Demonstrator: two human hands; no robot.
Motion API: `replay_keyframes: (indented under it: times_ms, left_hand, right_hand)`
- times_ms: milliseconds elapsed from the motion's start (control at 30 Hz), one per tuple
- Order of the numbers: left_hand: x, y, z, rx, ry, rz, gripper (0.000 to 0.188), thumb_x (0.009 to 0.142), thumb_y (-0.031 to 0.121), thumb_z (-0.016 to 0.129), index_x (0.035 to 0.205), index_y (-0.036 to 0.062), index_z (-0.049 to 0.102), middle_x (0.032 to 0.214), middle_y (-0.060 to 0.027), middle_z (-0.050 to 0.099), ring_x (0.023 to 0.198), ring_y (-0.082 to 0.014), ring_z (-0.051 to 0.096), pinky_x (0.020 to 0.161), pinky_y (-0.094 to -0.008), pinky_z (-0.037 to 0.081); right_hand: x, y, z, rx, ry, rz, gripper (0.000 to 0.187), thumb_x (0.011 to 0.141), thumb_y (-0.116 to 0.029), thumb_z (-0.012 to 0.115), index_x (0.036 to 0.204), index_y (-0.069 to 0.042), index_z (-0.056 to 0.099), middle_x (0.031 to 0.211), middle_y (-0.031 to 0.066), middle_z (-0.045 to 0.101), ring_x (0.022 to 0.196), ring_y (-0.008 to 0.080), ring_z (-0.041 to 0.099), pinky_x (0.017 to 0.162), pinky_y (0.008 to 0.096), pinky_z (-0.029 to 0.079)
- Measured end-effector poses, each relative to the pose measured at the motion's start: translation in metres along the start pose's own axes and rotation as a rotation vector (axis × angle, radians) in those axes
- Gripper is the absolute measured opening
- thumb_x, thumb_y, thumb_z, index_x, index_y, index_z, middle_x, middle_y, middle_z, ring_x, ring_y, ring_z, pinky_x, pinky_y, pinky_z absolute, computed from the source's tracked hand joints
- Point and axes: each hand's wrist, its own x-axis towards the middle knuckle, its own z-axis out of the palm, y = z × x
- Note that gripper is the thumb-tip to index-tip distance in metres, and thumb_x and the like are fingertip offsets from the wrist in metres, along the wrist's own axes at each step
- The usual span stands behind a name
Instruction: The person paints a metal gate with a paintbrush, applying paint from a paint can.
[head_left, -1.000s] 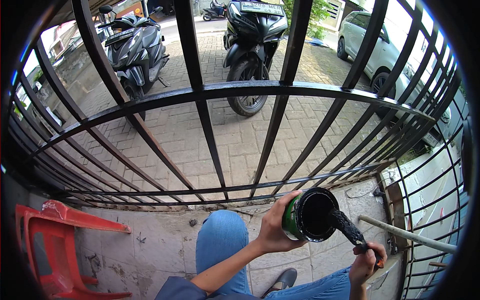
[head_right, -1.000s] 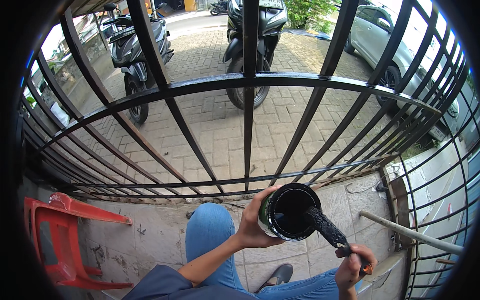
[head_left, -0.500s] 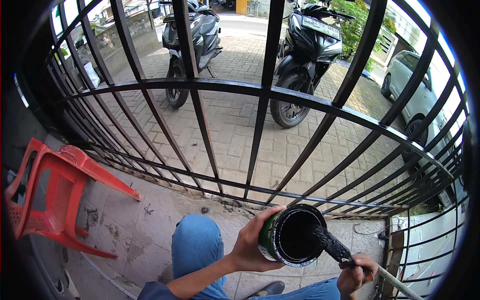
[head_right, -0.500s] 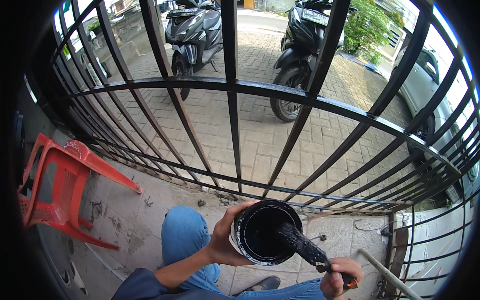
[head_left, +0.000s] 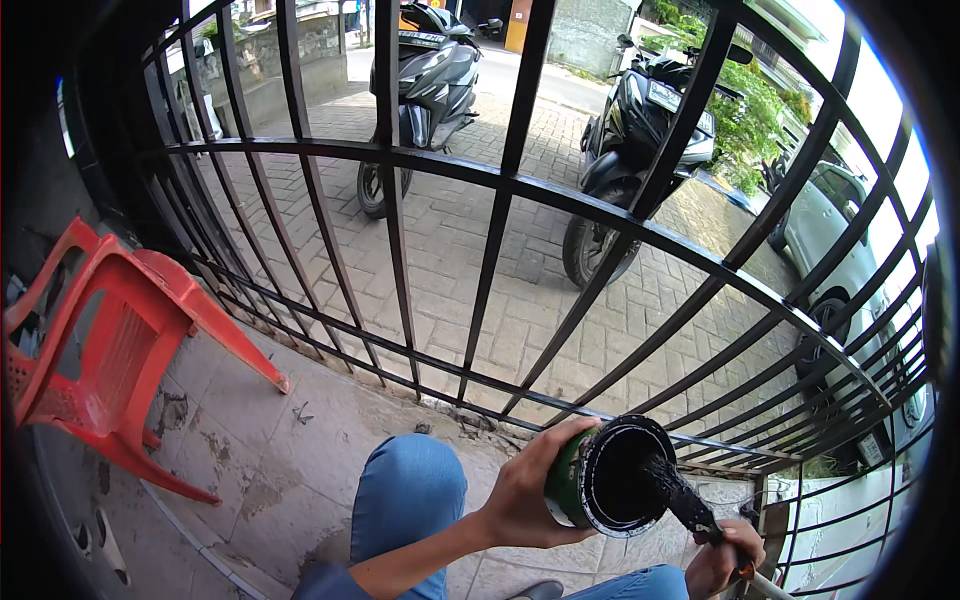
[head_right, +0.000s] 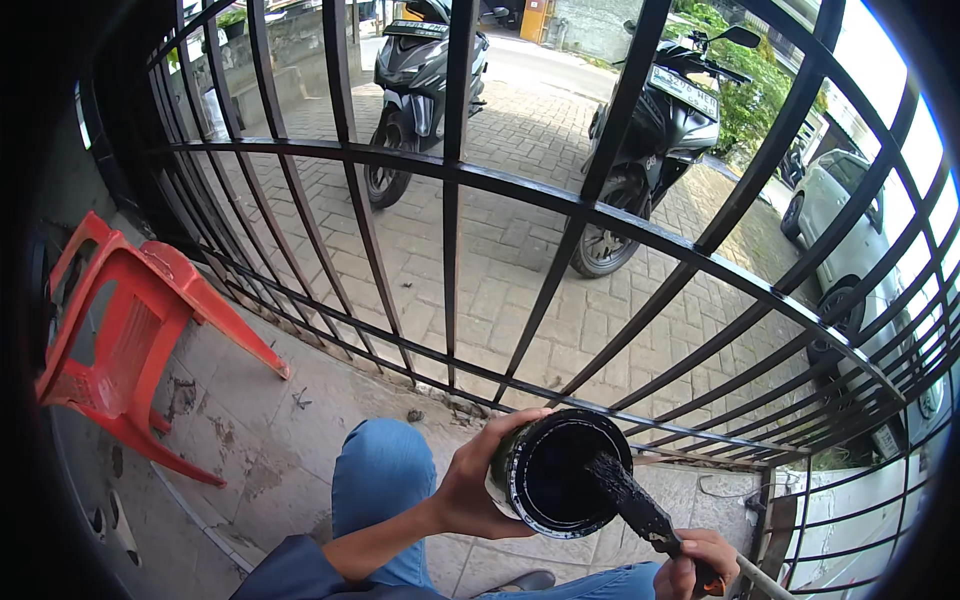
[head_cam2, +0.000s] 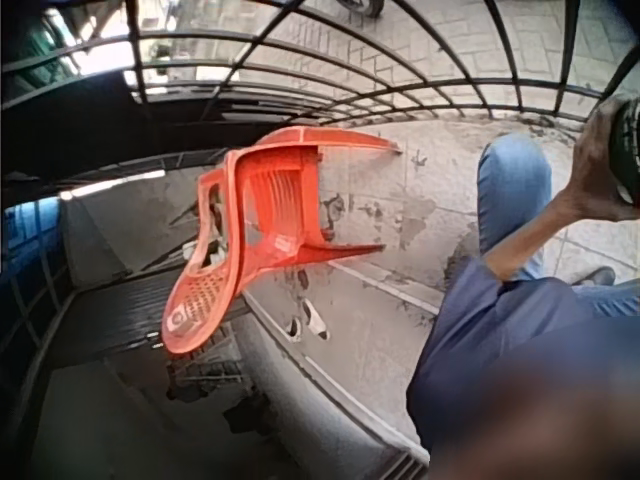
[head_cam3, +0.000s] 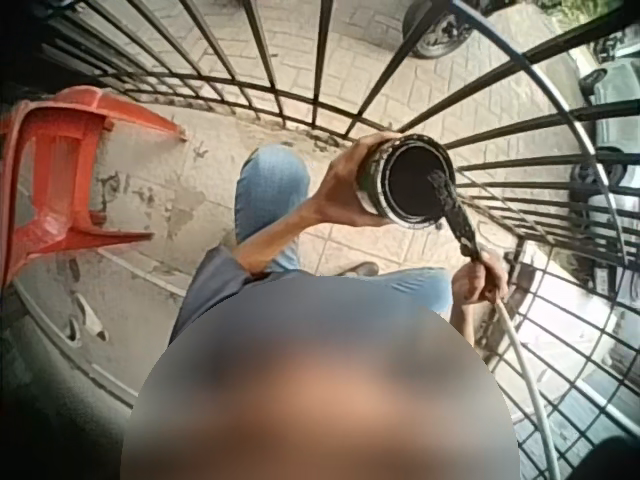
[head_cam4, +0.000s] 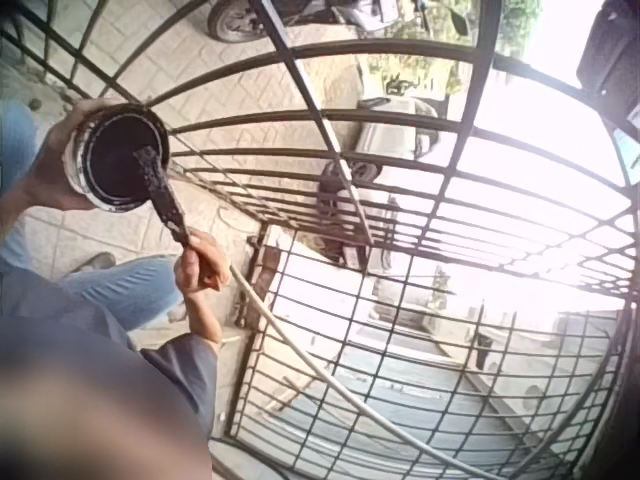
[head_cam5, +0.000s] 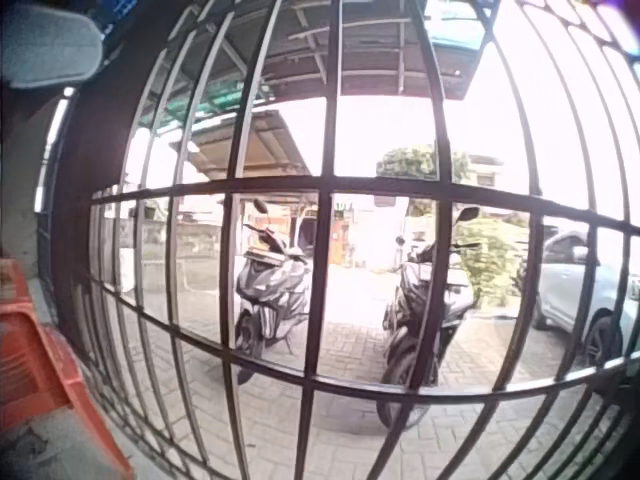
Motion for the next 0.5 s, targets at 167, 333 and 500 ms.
replay_keyframes:
  times_ms: [167,333,500]
  left_hand:
    - [-0.01,0.015,-0.029,0.098,0.029,-0.025,0.092,0.049,0.018,0.084,0.126,0.0011,0.036,0.12,-0.0175,0.05,0.11,-0.0285,0.052,0.092,-0.0335,0.042]
    - [-0.009,-0.008,-0.034,0.076,0.004,-0.043,0.096,0.047,0.019,0.086,0.126,-0.0002,0.034,0.12,-0.0166,0.05,0.109,-0.0252,0.053,0.092,-0.0323,0.042]
    - [0.004,-0.036,-0.026,-0.019,-0.022,-0.056,0.095,0.046,0.018,0.083,0.127,0.004,0.035,0.121,-0.0158,0.049,0.111,-0.0294,0.051,0.093,-0.0354,0.041]
  right_hand:
    - [-0.023,0.012,0.024,0.029,0.158,0.136,0.022,0.078,-0.018,0.056,0.09,-0.001,0.049,0.071,0.0137,0.05,0.06,0.0189,0.051,0.046,0.0235,0.043]
    - [-0.024,0.023,0.015,-0.147,-0.09,0.02,0.021,0.078,-0.016,0.057,0.089,-0.001,0.049,0.075,0.0128,0.051,0.061,0.019,0.052,0.053,0.028,0.043]
    - [-0.013,0.015,0.025,-0.24,-0.074,0.157,0.019,0.07,-0.017,0.06,0.076,0.0,0.054,0.064,0.0133,0.056,0.053,0.02,0.055,0.054,0.0262,0.043]
